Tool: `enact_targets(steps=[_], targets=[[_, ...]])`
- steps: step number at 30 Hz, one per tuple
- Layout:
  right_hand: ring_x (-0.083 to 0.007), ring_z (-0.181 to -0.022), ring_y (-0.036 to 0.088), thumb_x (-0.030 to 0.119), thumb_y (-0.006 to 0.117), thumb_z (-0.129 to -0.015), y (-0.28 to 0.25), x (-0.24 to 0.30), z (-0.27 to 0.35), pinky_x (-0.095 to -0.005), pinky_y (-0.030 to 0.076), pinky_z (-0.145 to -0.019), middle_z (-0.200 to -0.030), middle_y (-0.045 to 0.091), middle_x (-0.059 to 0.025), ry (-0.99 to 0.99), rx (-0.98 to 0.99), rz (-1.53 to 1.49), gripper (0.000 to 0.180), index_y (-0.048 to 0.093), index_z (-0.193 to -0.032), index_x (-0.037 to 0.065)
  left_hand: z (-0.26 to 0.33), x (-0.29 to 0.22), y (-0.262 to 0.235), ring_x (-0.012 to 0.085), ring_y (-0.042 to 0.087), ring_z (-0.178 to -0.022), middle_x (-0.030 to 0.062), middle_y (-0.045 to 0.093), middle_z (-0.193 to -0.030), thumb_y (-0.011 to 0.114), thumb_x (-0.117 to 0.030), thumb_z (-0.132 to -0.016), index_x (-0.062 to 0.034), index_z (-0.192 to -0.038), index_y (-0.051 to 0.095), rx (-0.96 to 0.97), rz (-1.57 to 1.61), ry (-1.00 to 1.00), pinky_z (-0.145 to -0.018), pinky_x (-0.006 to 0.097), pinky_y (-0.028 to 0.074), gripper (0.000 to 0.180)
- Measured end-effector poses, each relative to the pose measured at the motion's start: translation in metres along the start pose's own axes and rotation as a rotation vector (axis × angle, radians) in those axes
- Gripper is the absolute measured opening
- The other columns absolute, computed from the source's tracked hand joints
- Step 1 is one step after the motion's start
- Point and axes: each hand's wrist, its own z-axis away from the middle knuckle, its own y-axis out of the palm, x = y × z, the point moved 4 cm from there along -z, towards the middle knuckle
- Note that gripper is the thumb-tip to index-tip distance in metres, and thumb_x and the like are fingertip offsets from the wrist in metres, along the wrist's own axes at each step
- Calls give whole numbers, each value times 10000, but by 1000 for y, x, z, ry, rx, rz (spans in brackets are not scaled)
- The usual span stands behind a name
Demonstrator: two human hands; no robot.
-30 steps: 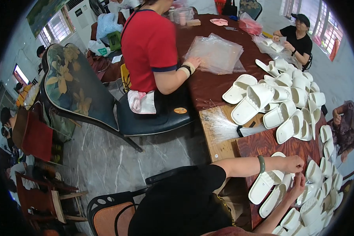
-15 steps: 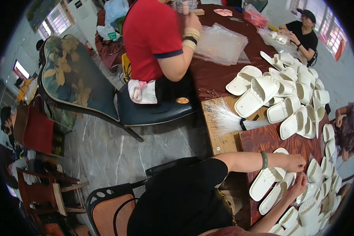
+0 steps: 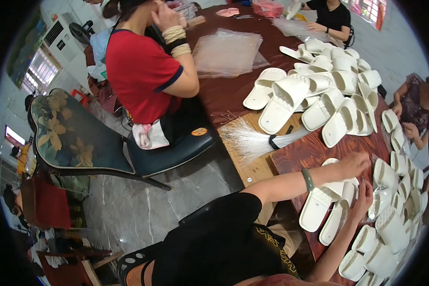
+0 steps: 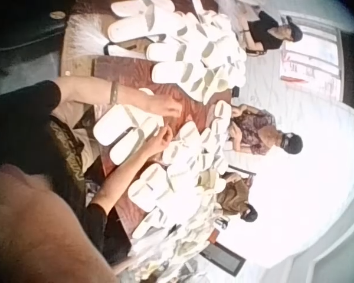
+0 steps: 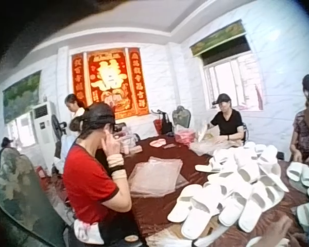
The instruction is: Inspecting and cleaning white slippers at a production table.
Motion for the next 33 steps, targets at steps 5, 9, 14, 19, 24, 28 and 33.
enact_targets(steps=[5, 9, 14, 19, 24, 28, 33], targets=[[-105, -898, 532, 193, 567, -909, 0, -1, -1, -233, 434, -810, -1029, 579, -64, 1, 14, -274, 327, 535, -1127, -48, -29, -53, -60, 44, 350, -462, -55, 383, -546, 506, -227, -938, -109, -899, 527, -59, 859, -360, -415, 225, 311, 125], [-107, -945, 517, 182, 569, -909, -2, 0, 0, -232, 419, -837, -1053, 564, -65, -3, -95, -249, 319, 533, -1126, -48, -7, -163, -139, 30, 283, -447, -46, 335, -558, 470, -167, -949, -104, -906, 499, -15, 1146, -27, -407, 203, 240, 81], [-89, -914, 512, 188, 566, -907, 3, 8, 5, -229, 418, -801, -991, 575, -26, -20, -51, -220, 272, 571, -1087, -16, 28, -272, -193, 155, 456, -448, 46, 512, -642, 607, -265, -878, -38, -867, 619, 1109, 1564, 628, -388, 290, 344, 227], [-89, -878, 520, 274, 581, -884, -1, 14, 3, -245, 418, -788, -982, 603, -21, 29, -106, -315, 373, 585, -1121, -14, 62, -227, -132, 191, 564, -532, 75, 618, -684, 602, -234, -841, -90, -908, 656, 1157, 198, 103, -475, 314, 427, 167], [-33, -744, 493, 229, 609, -871, -14, 39, 15, -172, 391, -654, -829, 584, 24, -106, -55, -271, 273, 612, -996, -14, 94, -114, -35, 362, 626, -624, 213, 610, -640, 557, -465, -847, 73, -845, 591, 931, -838, -287, -567, 440, 488, 539], [-48, -730, 510, 225, 606, -870, -25, 44, 39, -188, 407, -645, -801, 587, 15, 23, -29, -149, 240, 634, -958, 4, 90, -73, 2, 359, 625, -617, 198, 614, -635, 561, -454, -842, 54, -808, 601, 835, -849, -347, -591, 442, 494, 510], [-54, -701, 507, 186, 594, -879, -26, 42, 40, -188, 406, -609, -751, 572, 6, 25, -139, -278, 189, 639, -945, 14, 82, -58, -3, 351, 625, -642, 171, 625, -667, 529, -283, -856, 8, -779, 626, 674, -836, -255, -624, 433, 498, 316]])
